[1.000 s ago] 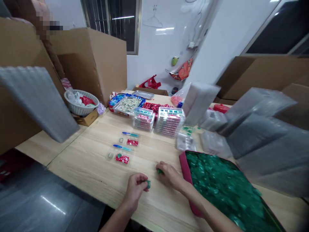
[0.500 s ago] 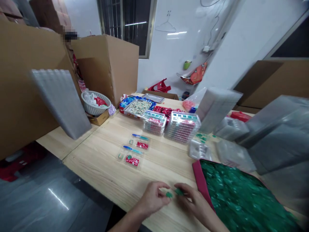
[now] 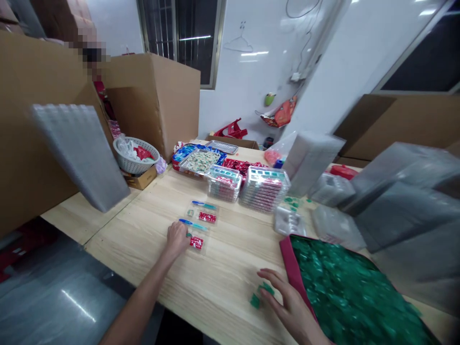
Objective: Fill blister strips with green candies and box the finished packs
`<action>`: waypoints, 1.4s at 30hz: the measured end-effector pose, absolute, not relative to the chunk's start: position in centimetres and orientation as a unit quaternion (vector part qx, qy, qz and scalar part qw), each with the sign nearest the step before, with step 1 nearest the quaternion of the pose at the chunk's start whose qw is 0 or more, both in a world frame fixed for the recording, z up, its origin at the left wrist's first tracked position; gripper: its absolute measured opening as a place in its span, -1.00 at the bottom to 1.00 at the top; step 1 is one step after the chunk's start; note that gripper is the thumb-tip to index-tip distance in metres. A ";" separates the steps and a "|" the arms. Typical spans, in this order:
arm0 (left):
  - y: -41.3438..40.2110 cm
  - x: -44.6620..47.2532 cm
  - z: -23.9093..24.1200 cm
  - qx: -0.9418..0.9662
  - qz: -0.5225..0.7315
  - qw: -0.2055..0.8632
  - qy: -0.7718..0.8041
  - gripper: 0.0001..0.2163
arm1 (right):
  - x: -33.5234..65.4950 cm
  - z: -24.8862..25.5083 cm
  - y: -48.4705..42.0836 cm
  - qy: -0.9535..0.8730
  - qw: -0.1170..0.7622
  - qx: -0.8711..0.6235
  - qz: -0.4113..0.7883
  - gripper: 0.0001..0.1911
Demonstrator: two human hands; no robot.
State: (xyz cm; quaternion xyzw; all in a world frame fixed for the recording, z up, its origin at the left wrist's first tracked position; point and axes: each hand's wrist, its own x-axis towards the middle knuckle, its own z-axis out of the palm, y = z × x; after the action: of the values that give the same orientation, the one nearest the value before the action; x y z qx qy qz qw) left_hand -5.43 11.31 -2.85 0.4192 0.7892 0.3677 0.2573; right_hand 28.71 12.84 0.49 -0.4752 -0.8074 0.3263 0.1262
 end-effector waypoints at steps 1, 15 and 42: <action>11.3 -5.5 -2.8 0.408 0.383 0.273 0.783 -0.88 | 28.9 0.5 12.8 -0.802 0.130 -0.479 0.333 -0.55; 9.8 2.3 3.1 0.283 0.579 0.595 0.480 -0.76 | 22.9 4.9 13.0 -0.707 0.303 -0.408 0.492 -0.75; 8.0 11.3 5.5 0.217 0.562 0.680 0.418 -0.83 | 25.1 4.5 12.0 -0.572 0.437 -0.374 0.586 -0.92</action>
State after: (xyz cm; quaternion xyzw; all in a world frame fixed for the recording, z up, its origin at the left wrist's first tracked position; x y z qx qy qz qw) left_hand 11.33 8.00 5.49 0.2174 0.4175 0.5618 0.6803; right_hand 25.09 11.99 4.50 -0.3736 -0.5717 0.5856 0.4366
